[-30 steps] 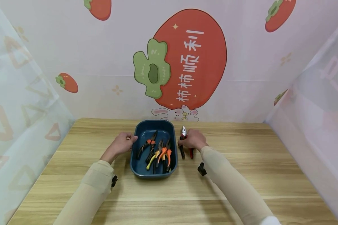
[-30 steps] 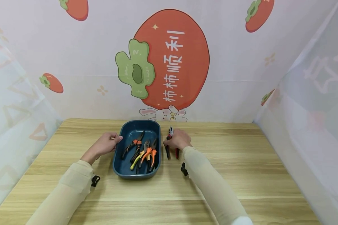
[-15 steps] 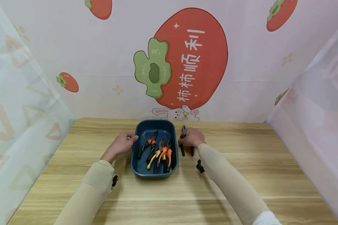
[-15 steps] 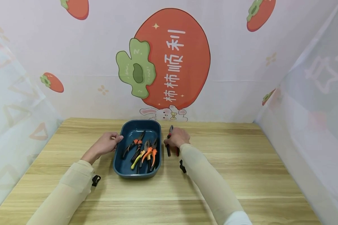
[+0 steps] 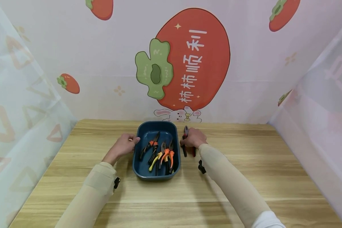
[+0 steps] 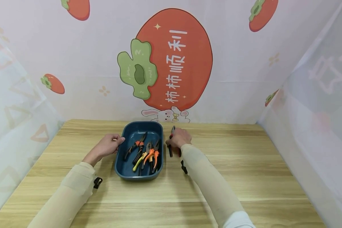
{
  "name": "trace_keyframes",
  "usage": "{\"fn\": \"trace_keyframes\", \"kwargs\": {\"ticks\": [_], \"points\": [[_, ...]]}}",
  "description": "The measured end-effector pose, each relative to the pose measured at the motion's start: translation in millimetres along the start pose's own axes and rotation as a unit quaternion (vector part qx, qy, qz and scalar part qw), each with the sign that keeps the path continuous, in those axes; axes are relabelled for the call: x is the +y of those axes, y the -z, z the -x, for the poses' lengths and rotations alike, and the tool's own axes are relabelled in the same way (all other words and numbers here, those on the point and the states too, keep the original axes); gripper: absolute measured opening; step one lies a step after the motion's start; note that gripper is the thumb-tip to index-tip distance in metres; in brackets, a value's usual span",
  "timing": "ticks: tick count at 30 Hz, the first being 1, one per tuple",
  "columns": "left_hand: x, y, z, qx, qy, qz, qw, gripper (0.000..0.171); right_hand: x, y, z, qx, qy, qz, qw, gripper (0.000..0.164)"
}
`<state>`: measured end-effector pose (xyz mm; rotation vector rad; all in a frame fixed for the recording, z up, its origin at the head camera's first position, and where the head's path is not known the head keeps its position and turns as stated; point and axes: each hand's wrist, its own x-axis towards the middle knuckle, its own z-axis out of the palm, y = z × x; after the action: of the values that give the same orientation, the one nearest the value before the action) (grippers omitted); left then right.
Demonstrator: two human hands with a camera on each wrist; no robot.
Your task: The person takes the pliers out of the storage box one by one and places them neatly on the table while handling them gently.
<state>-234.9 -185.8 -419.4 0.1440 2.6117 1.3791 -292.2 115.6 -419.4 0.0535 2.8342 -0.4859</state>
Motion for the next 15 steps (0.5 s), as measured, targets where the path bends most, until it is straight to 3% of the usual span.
{"fn": "trace_keyframes", "kwargs": {"ticks": [15], "points": [[0.0,-0.2,1.4,-0.005,0.006,0.011,0.9999,0.034,0.7,-0.1,-5.6,0.004,0.007,0.009,1.0,0.038]]}}
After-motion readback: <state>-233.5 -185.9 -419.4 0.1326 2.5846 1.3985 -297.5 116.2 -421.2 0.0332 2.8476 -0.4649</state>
